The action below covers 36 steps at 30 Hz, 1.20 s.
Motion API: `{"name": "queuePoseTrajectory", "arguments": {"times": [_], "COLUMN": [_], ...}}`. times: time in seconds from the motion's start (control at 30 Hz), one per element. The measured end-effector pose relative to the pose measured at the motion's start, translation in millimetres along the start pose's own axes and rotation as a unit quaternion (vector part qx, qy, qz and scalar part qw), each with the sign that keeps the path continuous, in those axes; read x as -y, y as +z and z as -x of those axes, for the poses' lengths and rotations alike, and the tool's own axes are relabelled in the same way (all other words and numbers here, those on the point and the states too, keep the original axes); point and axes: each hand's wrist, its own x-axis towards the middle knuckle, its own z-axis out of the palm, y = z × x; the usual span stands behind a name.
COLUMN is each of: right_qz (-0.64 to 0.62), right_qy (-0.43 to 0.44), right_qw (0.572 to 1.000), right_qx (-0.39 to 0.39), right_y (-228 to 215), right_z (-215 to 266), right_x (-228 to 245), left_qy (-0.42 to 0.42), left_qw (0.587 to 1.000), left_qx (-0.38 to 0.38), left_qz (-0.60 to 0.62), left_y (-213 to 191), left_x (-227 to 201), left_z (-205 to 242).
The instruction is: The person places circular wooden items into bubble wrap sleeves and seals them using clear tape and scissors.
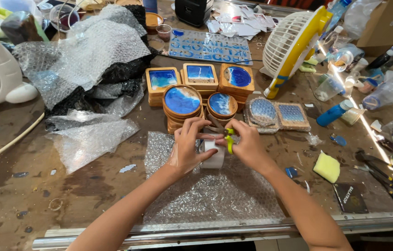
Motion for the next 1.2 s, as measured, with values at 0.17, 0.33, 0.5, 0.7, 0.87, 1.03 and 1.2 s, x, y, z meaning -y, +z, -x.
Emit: {"name": "queuePoseTrajectory", "arguments": {"times": [0.17, 0.33, 0.5, 0.7, 0.87, 1.03, 1.2], "right_qz": [0.009, 0.016, 0.046, 0.073, 0.045, 0.020, 0.001], "right_qy": [-0.002, -0.025, -0.156, -0.197, -0.233, -0.214, -0.154], "right_qw": [1.000, 0.999, 0.982, 0.969, 0.960, 0.966, 0.978], "right_qx": [-0.020, -0.029, -0.095, -0.128, -0.148, -0.146, -0.142], "right_y": [3.7, 8.6, 22.9, 25.2, 4.2, -0.3, -20.7], "right_z": [4.4, 6.2, 14.5, 27.5, 36.0, 33.3, 26.2], "right_x": [-1.2, -12.1, -27.5, -22.9, 32.2, 26.5, 65.4], "left_qy": [0.027, -0.039, -0.016, 0.008, -0.028, -0.002, 0.071], "left_qw": [0.999, 0.988, 0.989, 0.986, 0.987, 0.984, 0.983], "left_qx": [-0.002, 0.151, 0.146, 0.151, 0.142, 0.165, 0.156], "left_qz": [-0.018, -0.006, -0.037, -0.077, -0.069, -0.064, -0.071], "left_y": [6.3, -0.6, 6.8, 5.3, -2.8, -4.3, -5.4], "left_x": [0.6, 0.7, 11.9, 7.0, 13.4, 9.6, -7.8], "left_z": [3.3, 1.2, -1.2, -7.6, -15.2, -10.6, -2.4]}}
